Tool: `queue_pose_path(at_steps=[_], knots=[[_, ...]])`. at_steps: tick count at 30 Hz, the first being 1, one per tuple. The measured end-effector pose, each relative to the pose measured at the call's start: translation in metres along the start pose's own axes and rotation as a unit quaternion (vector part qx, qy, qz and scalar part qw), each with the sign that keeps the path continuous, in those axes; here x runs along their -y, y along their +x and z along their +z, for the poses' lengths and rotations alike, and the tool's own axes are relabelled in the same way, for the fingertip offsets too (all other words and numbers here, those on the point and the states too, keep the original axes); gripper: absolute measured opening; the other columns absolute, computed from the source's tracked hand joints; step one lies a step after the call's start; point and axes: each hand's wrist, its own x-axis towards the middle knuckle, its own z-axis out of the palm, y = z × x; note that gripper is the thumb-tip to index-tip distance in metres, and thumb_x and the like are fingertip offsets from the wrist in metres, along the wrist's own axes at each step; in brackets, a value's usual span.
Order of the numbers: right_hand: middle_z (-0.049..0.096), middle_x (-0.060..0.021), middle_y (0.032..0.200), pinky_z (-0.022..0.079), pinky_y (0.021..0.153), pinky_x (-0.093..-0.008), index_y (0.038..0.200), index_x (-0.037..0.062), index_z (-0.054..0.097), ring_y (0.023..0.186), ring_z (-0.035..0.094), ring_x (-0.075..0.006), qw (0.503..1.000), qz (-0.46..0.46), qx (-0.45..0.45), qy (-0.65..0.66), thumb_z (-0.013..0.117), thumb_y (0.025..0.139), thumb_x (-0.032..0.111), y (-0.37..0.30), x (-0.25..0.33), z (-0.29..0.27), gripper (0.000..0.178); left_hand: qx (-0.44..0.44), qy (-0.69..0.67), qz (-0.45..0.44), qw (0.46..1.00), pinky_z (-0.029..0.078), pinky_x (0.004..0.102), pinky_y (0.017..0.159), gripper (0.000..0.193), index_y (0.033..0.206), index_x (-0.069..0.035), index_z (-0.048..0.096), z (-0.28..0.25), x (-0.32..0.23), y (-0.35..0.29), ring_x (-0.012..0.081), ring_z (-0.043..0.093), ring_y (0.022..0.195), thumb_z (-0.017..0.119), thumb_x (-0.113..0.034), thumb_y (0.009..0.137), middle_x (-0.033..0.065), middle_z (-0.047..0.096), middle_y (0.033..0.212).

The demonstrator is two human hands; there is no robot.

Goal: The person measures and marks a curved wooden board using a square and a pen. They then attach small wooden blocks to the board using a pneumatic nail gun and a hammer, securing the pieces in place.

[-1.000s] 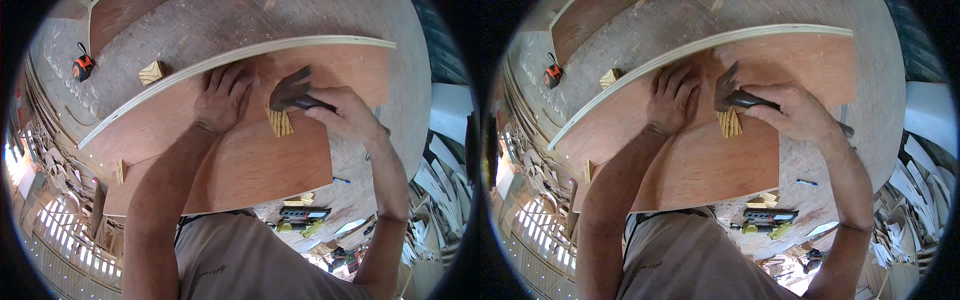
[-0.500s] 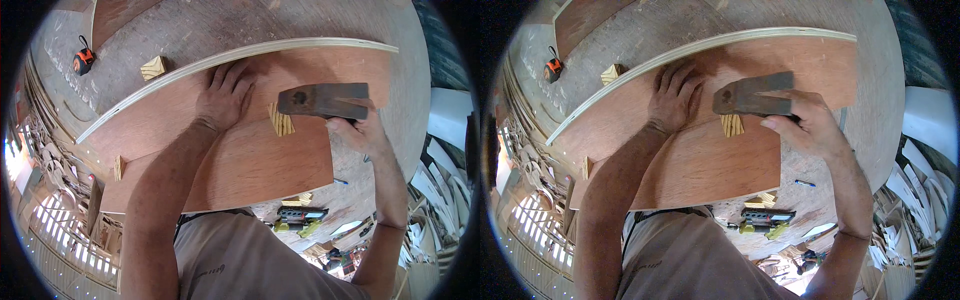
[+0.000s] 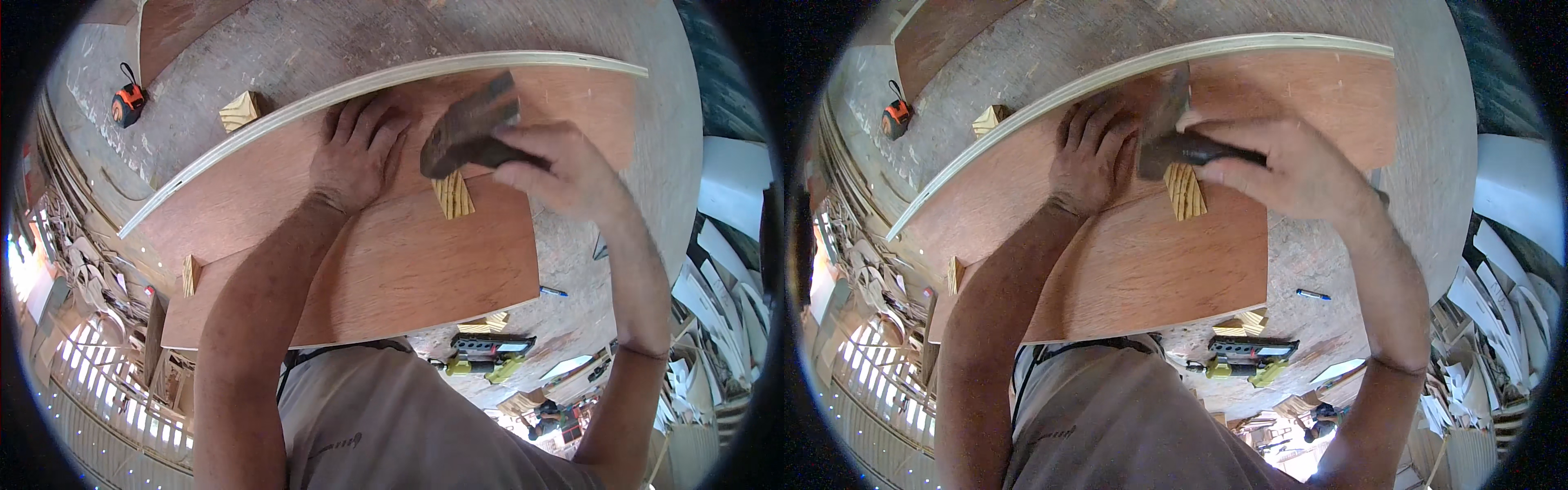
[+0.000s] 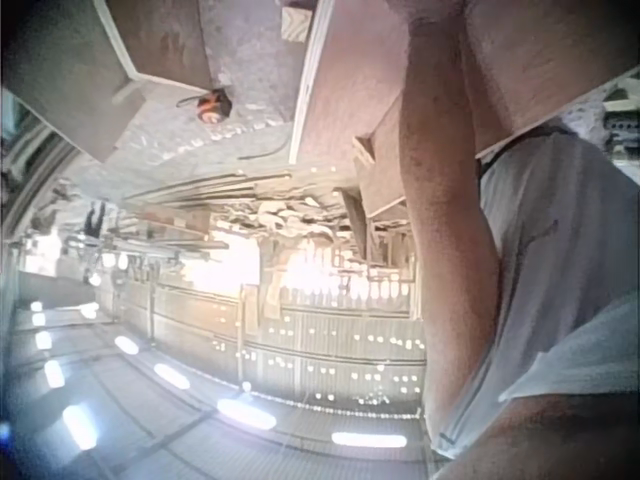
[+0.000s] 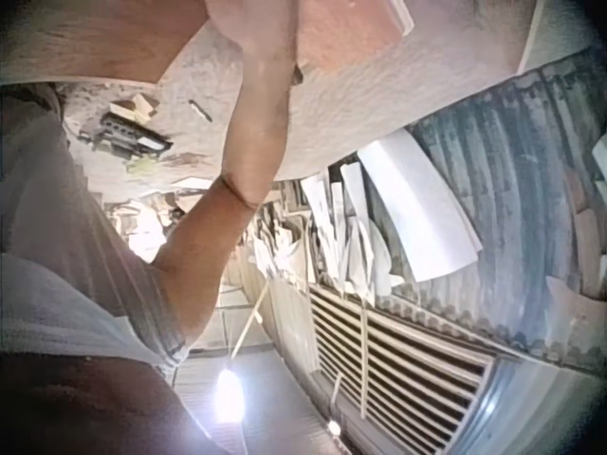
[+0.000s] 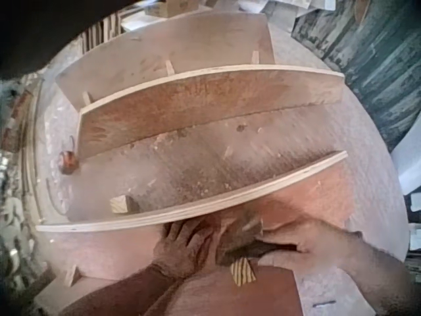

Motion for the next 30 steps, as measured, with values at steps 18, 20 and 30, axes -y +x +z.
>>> queue_pose_path(at_steps=[18,20,30], knots=[[0.072,-0.0169,0.096,0.053,0.075,-0.0401,0.116,0.0044,0.071,0.082,0.069,-0.0345,0.999,-0.012,-0.040,-0.030,0.075,0.088,0.023,-0.005,-0.009,0.012,0.034,0.031,-0.012,0.002,0.999,0.031,0.0543,0.117,0.040,0.128,-0.017,0.059,0.000,-0.001,-0.002,0.0355,0.046,0.133,0.068,-0.023,0.090,0.0114,0.052,0.139],[0.073,-0.0157,0.098,0.053,0.076,-0.0395,0.117,0.0053,0.071,0.083,0.070,-0.0324,0.997,0.013,-0.066,0.047,0.074,0.088,0.021,-0.007,-0.003,0.013,0.033,0.039,-0.010,-0.010,0.999,0.031,0.0543,0.117,0.038,0.127,-0.017,0.059,0.000,-0.002,-0.005,0.0357,0.046,0.133,0.068,-0.023,0.090,0.0114,0.052,0.139],[0.076,-0.0099,0.105,0.054,0.082,-0.0345,0.123,0.0052,0.069,0.089,0.072,-0.0197,0.995,0.035,-0.040,0.084,0.072,0.091,0.017,-0.003,-0.008,0.005,0.034,0.004,-0.019,0.001,1.000,0.033,0.0528,0.115,0.033,0.120,-0.017,0.063,0.001,-0.003,-0.002,0.0354,0.048,0.132,0.070,-0.021,0.089,0.0110,0.054,0.137]])
